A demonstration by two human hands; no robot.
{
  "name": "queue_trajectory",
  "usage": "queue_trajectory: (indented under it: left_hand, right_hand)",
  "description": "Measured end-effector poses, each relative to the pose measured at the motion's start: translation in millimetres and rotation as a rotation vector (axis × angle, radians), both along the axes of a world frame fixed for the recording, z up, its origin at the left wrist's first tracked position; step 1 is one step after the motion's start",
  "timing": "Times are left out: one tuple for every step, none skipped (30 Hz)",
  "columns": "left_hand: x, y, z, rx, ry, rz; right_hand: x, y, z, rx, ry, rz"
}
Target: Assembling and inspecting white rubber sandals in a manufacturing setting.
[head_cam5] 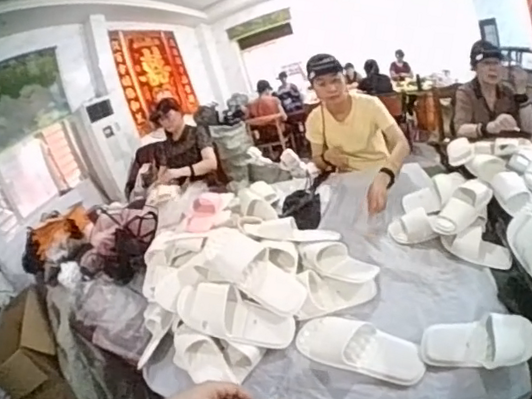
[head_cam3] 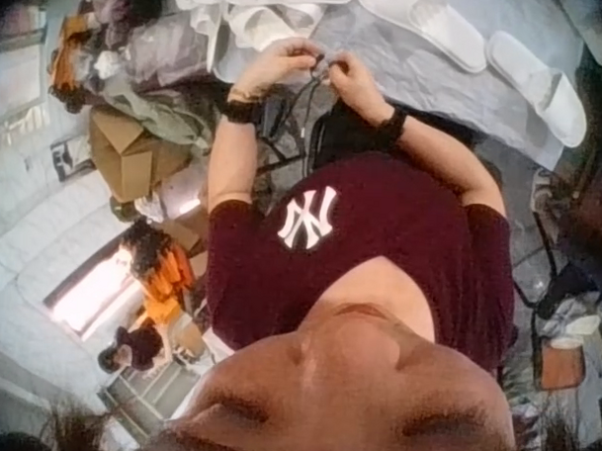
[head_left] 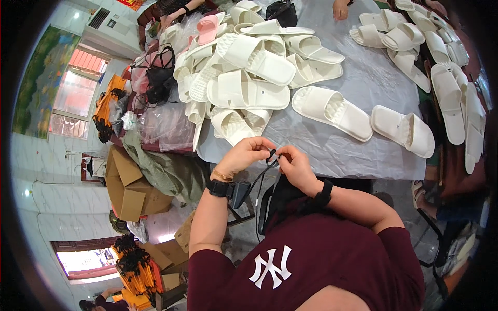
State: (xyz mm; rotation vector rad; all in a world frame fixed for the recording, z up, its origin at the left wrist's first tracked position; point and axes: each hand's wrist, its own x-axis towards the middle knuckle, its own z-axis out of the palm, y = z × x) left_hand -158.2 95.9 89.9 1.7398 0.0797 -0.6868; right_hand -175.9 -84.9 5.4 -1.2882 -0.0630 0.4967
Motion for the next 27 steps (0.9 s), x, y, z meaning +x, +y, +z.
queue_trajectory:
  left_hand:
    - [0.0, -1.5, 0.2, -0.030, 0.009, -0.011]
    - [-0.1, -0.9, -2.4, -0.031, 0.009, -0.012]
    - [-0.1, 0.7, -6.9, -0.042, 0.010, -0.011]
    - [0.8, 0.2, -8.3, -0.054, 0.012, -0.012]
    - [1.4, -0.1, -8.4, -0.055, 0.012, -0.015]
    - [2.0, -0.6, -7.2, -0.038, 0.016, 0.003]
    - [1.9, -1.3, -5.8, -0.021, 0.020, 0.022]
    - [1.8, -2.3, -5.4, -0.021, 0.020, 0.022]
    - [1.9, -3.8, -5.4, -0.030, 0.007, 0.009]
    - [1.9, -4.8, -5.3, -0.039, -0.006, -0.005]
    - [2.0, -5.6, -4.8, -0.039, -0.005, -0.005]
    - [2.2, -6.3, -4.3, -0.021, -0.009, -0.036]
    - [2.8, -6.7, -4.3, -0.003, -0.012, -0.067]
    - [3.7, -7.0, -4.9, -0.002, -0.011, -0.066]
    - [4.7, -7.5, -5.8, 0.021, -0.018, -0.073]
    - [4.8, -7.6, -6.6, 0.043, -0.029, -0.079]
    - [4.9, -7.6, -7.1, 0.041, -0.031, -0.079]
    - [4.9, -7.6, -7.6, 0.072, -0.048, -0.083]
    - [5.8, -8.3, -7.3, 0.104, -0.062, -0.088]
    - [6.6, -9.7, -6.7, 0.104, -0.061, -0.087]
    - [7.3, -11.6, -5.7, 0.165, -0.071, -0.097]
    - [7.9, -12.9, -5.4, 0.226, -0.081, -0.108]
    - [8.8, -13.4, -6.3, 0.226, -0.080, -0.108]
    - [9.8, -13.5, -7.6, 0.245, -0.078, -0.122]
    - [10.6, -13.7, -8.7, 0.264, -0.074, -0.136]
    - [10.7, -14.1, -8.8, 0.264, -0.074, -0.136]
    - [10.7, -14.3, -8.8, 0.248, -0.066, -0.138]
  right_hand:
    - [2.1, -2.6, 0.0, -0.070, -0.109, -0.012]
    - [3.9, -4.7, -0.3, -0.140, -0.218, -0.025]
    - [5.2, -5.8, -1.0, -0.141, -0.219, -0.025]
    - [6.7, -7.3, -2.1, -0.086, -0.174, -0.028]
    - [7.8, -8.2, -2.6, -0.031, -0.129, -0.031]
    - [8.5, -8.5, -2.0, -0.033, -0.130, -0.033]
    - [8.6, -8.6, -0.9, 0.007, -0.108, -0.053]
    - [8.9, -8.8, -0.2, 0.048, -0.085, -0.073]
    - [10.1, -9.0, -1.3, 0.047, -0.085, -0.073]
    - [11.9, -8.8, -3.1, 0.065, -0.035, -0.058]
    - [13.5, -9.0, -4.0, 0.083, 0.015, -0.044]
    - [14.4, -9.7, -4.1, 0.083, 0.016, -0.044]
    - [15.6, -10.4, -2.5, 0.065, 0.007, -0.031]
    - [16.4, -11.0, -1.1, 0.047, -0.002, -0.018]
    - [17.1, -11.2, -0.2, 0.047, 0.000, -0.018]
    - [17.1, -10.9, 1.0, 0.038, -0.007, -0.025]
    - [16.9, -10.5, 1.4, 0.030, -0.015, -0.032]
    - [16.6, -10.4, 1.0, 0.028, -0.016, -0.031]
    - [17.1, -10.9, 0.7, 0.045, -0.015, -0.033]
    - [17.6, -11.4, 0.3, 0.061, -0.013, -0.035]
    - [18.7, -11.6, -0.9, 0.061, -0.012, -0.034]
    - [20.0, -11.3, -2.5, 0.059, -0.013, -0.037]
    - [20.7, -11.1, -3.0, 0.057, -0.013, -0.039]
    - [20.8, -11.1, -2.6, 0.057, -0.014, -0.039]
    - [20.7, -11.2, -1.1, 0.035, -0.038, -0.038]
    - [20.6, -11.0, -0.2, 0.013, -0.064, -0.037]
    - [20.2, -10.8, -0.1, 0.013, -0.064, -0.037]
